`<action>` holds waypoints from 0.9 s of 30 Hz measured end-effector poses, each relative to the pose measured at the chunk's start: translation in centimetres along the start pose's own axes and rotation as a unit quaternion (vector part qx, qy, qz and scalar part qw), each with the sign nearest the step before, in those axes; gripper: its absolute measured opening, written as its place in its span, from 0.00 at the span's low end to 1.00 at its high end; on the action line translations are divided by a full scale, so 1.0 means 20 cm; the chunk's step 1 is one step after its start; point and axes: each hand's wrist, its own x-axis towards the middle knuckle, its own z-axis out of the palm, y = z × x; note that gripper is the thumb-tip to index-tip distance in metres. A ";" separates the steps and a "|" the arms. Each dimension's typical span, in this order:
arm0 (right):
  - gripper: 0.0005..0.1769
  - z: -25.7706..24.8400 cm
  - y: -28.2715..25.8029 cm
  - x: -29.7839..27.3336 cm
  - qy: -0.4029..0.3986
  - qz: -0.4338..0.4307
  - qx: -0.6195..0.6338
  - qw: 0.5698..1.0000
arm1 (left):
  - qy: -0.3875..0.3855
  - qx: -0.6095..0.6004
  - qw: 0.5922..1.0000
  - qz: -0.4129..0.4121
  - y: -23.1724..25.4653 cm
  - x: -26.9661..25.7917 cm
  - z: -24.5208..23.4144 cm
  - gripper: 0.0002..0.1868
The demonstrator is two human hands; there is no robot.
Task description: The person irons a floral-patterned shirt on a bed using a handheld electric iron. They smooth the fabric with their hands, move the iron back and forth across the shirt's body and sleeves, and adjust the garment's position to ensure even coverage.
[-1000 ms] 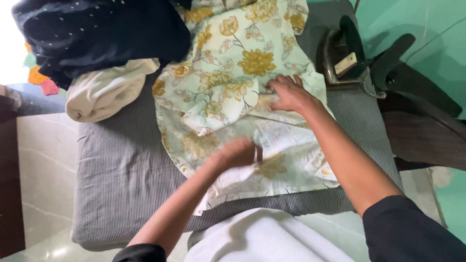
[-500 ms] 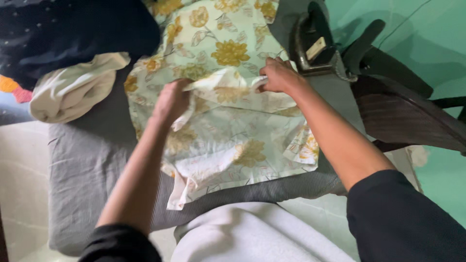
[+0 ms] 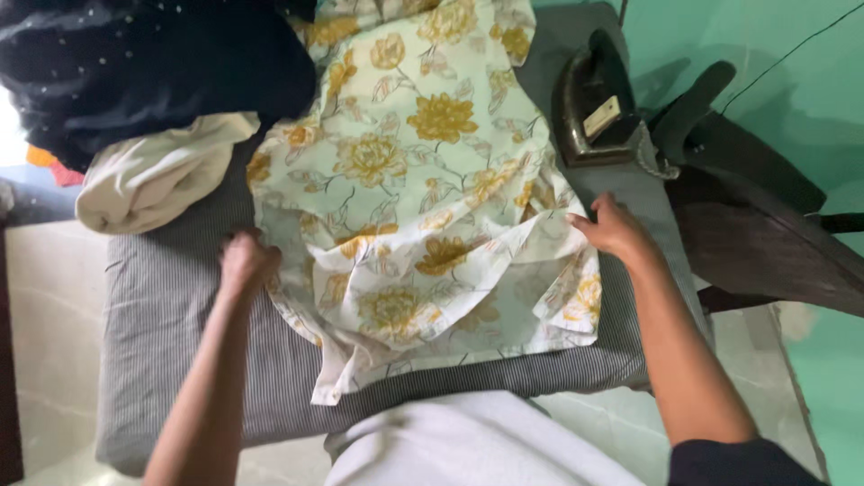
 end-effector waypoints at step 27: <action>0.23 0.24 -0.24 0.28 0.077 0.089 0.294 0.949 | 0.133 -0.131 0.981 -0.047 0.19 0.14 0.41 0.35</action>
